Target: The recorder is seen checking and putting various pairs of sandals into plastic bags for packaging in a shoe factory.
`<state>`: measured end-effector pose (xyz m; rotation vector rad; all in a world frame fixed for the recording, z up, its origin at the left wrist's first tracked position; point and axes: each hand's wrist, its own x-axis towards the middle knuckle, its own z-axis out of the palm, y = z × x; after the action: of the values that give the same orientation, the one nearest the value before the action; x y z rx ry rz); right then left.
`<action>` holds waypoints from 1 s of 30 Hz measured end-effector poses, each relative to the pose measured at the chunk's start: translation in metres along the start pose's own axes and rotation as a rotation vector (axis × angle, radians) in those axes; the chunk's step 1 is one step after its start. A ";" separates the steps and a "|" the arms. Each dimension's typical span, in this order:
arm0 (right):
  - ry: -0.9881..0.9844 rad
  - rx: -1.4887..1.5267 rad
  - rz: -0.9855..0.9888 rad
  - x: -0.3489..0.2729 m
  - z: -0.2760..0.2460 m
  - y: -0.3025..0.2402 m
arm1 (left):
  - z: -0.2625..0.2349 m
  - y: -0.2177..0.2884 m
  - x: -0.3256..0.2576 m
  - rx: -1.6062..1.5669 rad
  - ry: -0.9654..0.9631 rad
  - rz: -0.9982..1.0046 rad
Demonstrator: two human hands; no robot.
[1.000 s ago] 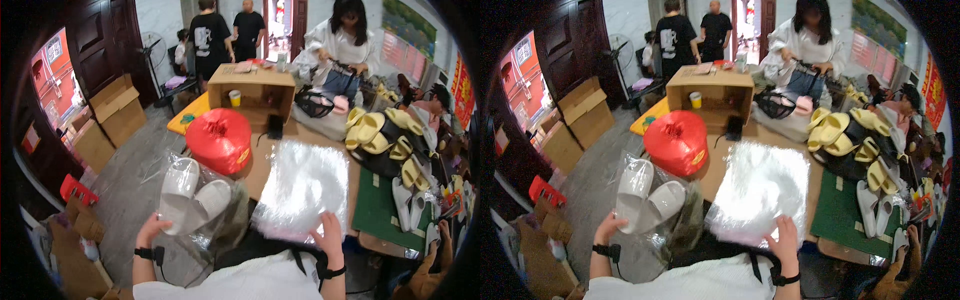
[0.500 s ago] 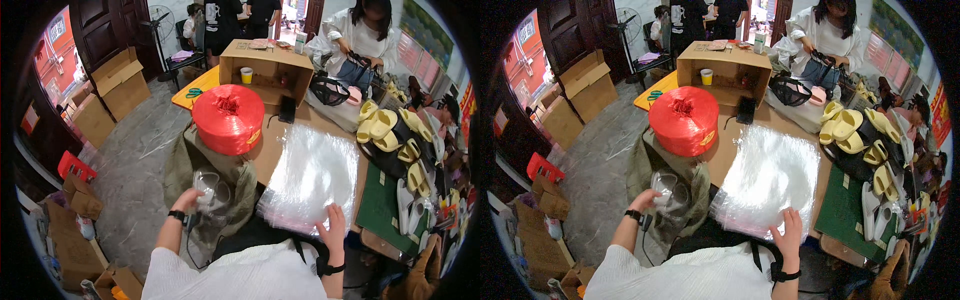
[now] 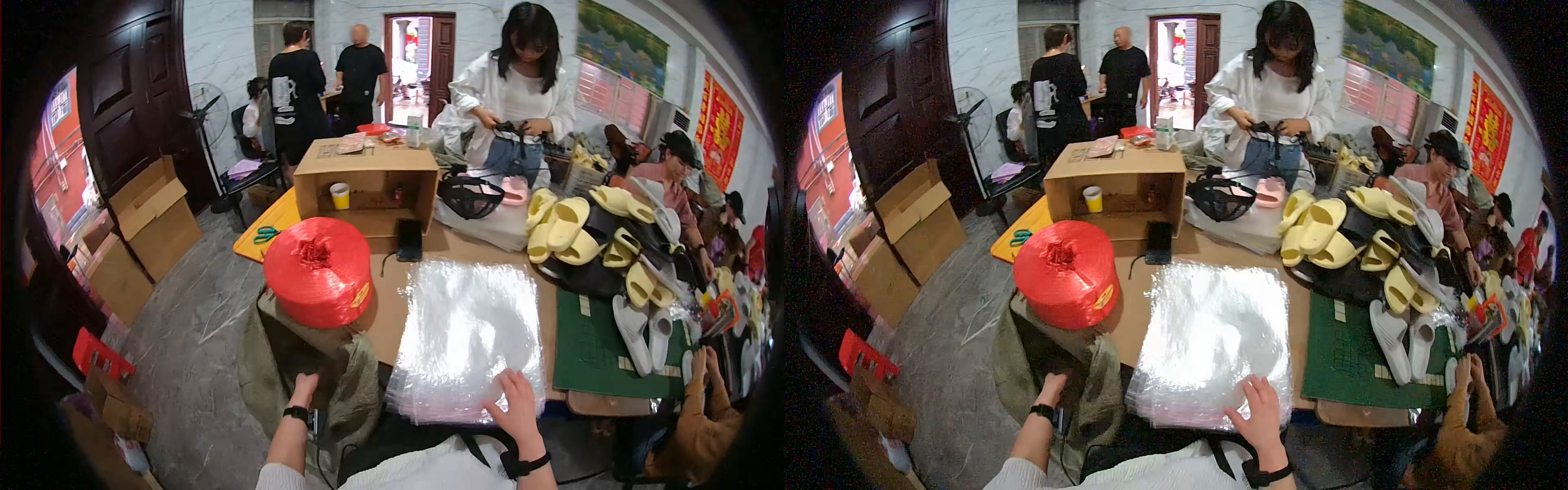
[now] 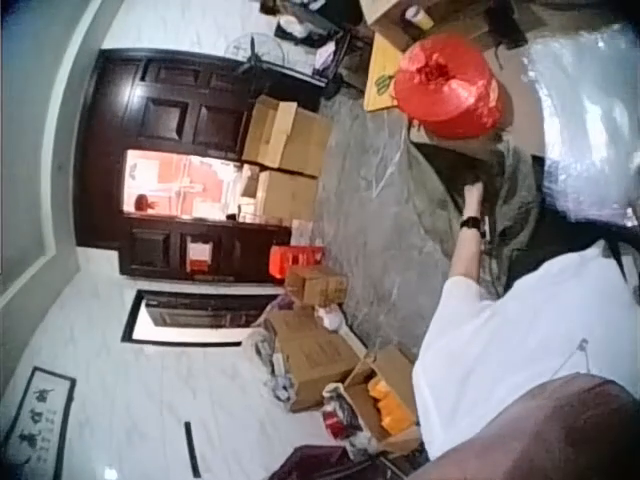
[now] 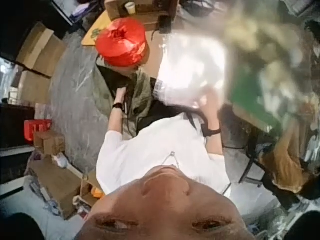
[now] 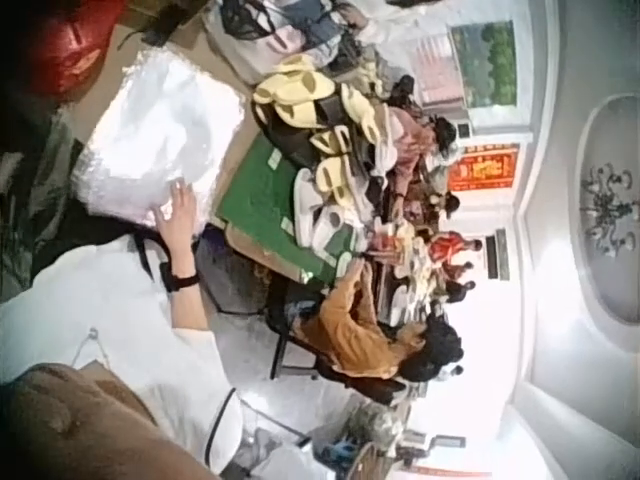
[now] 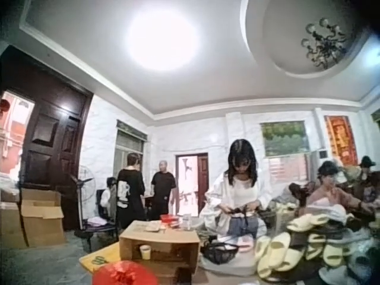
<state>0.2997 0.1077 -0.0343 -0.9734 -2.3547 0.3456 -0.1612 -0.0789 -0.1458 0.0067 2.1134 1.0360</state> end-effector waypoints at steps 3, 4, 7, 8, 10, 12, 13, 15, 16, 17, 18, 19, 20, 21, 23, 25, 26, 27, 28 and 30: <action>0.003 0.064 -0.093 0.008 0.002 -0.010 | -0.026 -0.033 -0.004 -0.064 0.500 0.617; 0.006 0.063 -0.092 0.009 0.001 -0.008 | -0.018 -0.017 -0.017 -0.244 0.422 0.706; 0.025 0.048 -0.040 0.007 -0.001 -0.004 | 0.009 0.065 -0.101 -0.399 0.189 0.901; 0.042 0.036 -0.046 0.008 -0.002 -0.005 | 0.020 0.084 -0.124 -0.386 0.067 1.009; 0.045 0.056 -0.018 0.011 -0.003 -0.012 | 0.045 0.106 -0.156 -0.201 -0.038 1.191; 0.072 0.090 -0.030 0.007 0.014 -0.003 | 0.074 0.120 -0.193 0.072 -0.085 1.321; 0.058 0.093 -0.037 0.010 0.013 -0.010 | 0.086 0.122 -0.204 0.184 -0.102 1.351; -0.005 0.085 -0.028 0.009 0.018 -0.011 | 0.112 0.122 -0.209 0.404 -0.172 1.504; -0.016 0.049 -0.022 0.009 0.017 -0.011 | 0.125 0.124 -0.210 0.453 -0.243 1.542; -0.031 0.018 -0.019 0.008 0.015 -0.010 | 0.138 0.127 -0.210 0.504 -0.306 1.576; -0.016 0.014 -0.007 0.005 0.014 -0.008 | 0.151 0.126 -0.205 0.572 -0.339 1.565; -0.018 -0.003 -0.009 0.003 0.012 -0.006 | 0.161 0.124 -0.199 0.578 -0.343 1.579; -0.022 -0.018 -0.014 0.002 0.012 -0.004 | 0.170 0.120 -0.190 0.689 -0.301 1.604; -0.012 -0.017 -0.007 0.002 0.010 -0.001 | 0.180 0.115 -0.182 0.801 -0.260 1.625; -0.023 0.049 -0.001 0.001 0.006 0.005 | 0.188 0.111 -0.173 0.786 -0.246 1.654; 0.009 0.021 -0.049 0.008 -0.008 0.018 | 0.191 0.112 -0.179 0.769 -0.231 1.656; -0.015 0.183 0.029 0.016 -0.017 0.027 | 0.189 0.112 -0.175 0.762 -0.220 1.672; -0.050 0.354 0.100 0.026 -0.027 0.036 | 0.185 0.110 -0.169 0.768 -0.197 1.664; 0.106 0.287 0.138 0.039 -0.044 0.037 | 0.180 0.104 -0.161 0.776 -0.176 1.646; 0.388 0.212 0.143 0.059 -0.085 0.070 | 0.177 0.103 -0.166 0.853 -0.124 1.586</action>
<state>0.3556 0.2006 0.0283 -1.0070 -1.8654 0.4112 0.0375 0.0564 -0.0373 2.3152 2.0152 0.6559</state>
